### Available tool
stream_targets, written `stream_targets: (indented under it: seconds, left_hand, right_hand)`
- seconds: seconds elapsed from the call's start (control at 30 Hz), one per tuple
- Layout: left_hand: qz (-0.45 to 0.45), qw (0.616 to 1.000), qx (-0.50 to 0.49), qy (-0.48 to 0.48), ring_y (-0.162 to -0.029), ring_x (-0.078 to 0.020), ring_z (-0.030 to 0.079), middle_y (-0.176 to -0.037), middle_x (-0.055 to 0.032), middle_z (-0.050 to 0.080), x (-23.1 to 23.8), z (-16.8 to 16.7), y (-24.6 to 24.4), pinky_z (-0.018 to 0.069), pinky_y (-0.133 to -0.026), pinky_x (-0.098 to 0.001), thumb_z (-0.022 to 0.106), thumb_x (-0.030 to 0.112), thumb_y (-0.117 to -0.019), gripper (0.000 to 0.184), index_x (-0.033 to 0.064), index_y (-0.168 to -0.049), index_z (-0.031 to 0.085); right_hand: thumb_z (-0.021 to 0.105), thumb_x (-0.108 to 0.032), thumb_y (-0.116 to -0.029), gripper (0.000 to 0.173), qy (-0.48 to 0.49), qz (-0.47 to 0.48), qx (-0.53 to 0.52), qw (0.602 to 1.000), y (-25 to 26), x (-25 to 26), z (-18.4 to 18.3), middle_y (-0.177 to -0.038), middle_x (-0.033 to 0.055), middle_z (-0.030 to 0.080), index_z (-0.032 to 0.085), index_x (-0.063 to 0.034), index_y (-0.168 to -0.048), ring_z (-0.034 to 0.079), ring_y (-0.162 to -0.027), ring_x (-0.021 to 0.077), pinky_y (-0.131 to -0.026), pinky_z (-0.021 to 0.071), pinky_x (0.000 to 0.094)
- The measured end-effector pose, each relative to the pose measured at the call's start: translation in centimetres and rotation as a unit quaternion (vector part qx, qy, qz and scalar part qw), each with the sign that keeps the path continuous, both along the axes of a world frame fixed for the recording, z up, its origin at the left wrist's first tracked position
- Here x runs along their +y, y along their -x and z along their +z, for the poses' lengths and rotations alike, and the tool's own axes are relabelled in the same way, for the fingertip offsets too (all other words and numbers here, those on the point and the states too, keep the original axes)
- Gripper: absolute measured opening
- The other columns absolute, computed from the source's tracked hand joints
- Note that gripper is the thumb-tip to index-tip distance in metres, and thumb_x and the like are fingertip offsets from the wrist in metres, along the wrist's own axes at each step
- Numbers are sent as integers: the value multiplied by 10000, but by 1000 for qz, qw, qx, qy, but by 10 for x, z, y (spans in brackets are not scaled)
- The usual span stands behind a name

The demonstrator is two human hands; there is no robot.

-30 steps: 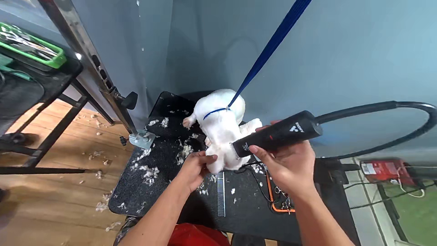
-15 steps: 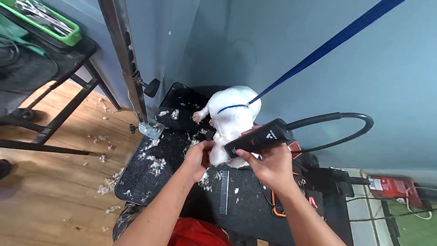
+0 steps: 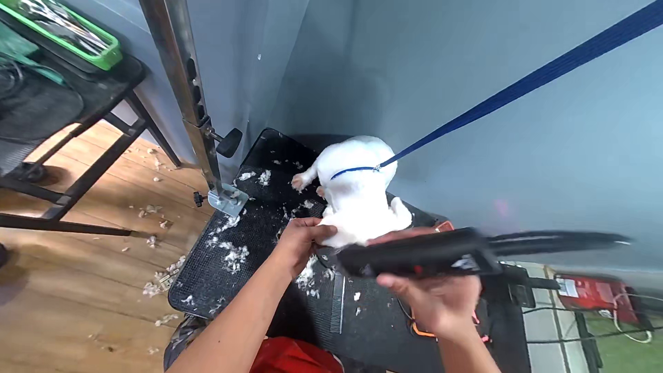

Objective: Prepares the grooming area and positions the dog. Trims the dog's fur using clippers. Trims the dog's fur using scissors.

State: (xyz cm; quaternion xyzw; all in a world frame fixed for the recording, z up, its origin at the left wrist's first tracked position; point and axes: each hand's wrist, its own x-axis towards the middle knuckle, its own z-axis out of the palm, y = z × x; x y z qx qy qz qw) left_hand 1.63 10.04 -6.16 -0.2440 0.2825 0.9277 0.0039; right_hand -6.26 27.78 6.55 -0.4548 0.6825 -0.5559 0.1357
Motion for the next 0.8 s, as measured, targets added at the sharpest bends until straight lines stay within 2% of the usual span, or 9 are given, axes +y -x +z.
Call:
stream_targets:
  seconds: [0.07, 0.13, 0.27, 0.37, 0.43, 0.5, 0.63, 0.73, 0.8]
  left_hand:
    - [38, 999, -11, -32, -795, -193, 689, -910, -143, 718, 4, 0, -1, 594, -774, -367, 671, 54, -956, 96, -27, -992, 709]
    - [59, 996, -13, -61, -812, -217, 701, -936, -165, 717, 7, 2, -2, 605, -783, -390, 652, 26, -963, 101, -34, -1030, 700]
    - [72, 994, -24, -82, -811, -246, 719, -949, -188, 721, 4, 4, -6, 624, -779, -424, 614, -2, -971, 129, -54, -1044, 707]
    - [64, 993, -43, -91, -831, -268, 724, -974, -195, 718, -3, 4, -6, 625, -787, -449, 561, 26, -995, 180, -60, -1074, 698]
    - [67, 989, -62, -113, -870, -301, 721, -1024, -210, 706, -7, 4, -6, 618, -793, -484, 526, 77, -1009, 220, -55, -1119, 664]
    - [65, 986, -69, -138, -905, -320, 712, -1071, -210, 695, -10, 4, -8, 607, -795, -509, 463, 187, -1039, 301, -30, -1162, 631]
    - [43, 984, -50, -165, -919, -322, 719, -1058, -198, 707, -13, 5, -10, 603, -820, -520, 357, 398, -1074, 493, -10, -1163, 619]
    - [26, 982, -55, -179, -850, -270, 721, -992, -163, 716, -14, 9, -10, 611, -775, -458, 353, 488, -1064, 560, 13, -1124, 644]
    - [15, 982, -43, -183, -803, -217, 718, -939, -123, 720, -15, 7, -10, 614, -734, -402, 421, 496, -1040, 511, 44, -1084, 656]
  right_hand:
    - [884, -133, -785, 603, 35, -88, 45, 995, 11, 3, 2, -1160, 107, 726, 578, -143, -1304, 728, -1040, 308, -876, 651, 459]
    - [884, -117, -777, 646, 35, -120, 78, 989, 21, 3, -2, -1193, 88, 711, 541, -141, -1323, 720, -1072, 294, -896, 648, 452]
    - [882, -134, -780, 640, 3, -119, 119, 986, 25, -4, -13, -1202, 80, 709, 547, -110, -1326, 717, -1078, 277, -897, 648, 446]
    - [873, -127, -779, 617, -12, -110, 108, 988, 22, -14, -21, -1184, 81, 717, 562, -81, -1310, 722, -1062, 262, -878, 654, 435]
    - [873, -93, -771, 632, -4, -98, 89, 991, 20, -20, -28, -1178, 93, 718, 546, -77, -1313, 724, -1051, 269, -866, 655, 435]
    - [875, -81, -765, 646, 4, -92, 81, 992, 18, -24, -35, -1182, 100, 715, 531, -83, -1312, 724, -1056, 280, -869, 656, 442]
    - [879, -94, -770, 637, 4, -86, 67, 994, 9, -33, -44, -1197, 98, 703, 532, -90, -1305, 717, -1069, 275, -874, 655, 437]
    - [879, -108, -777, 604, -1, -75, 74, 994, -1, -44, -49, -1189, 101, 707, 562, -75, -1289, 717, -1069, 269, -888, 650, 441]
    - [874, -111, -782, 578, -11, -51, 73, 996, -7, -49, -50, -1179, 101, 710, 583, -59, -1278, 719, -1057, 257, -894, 648, 435]
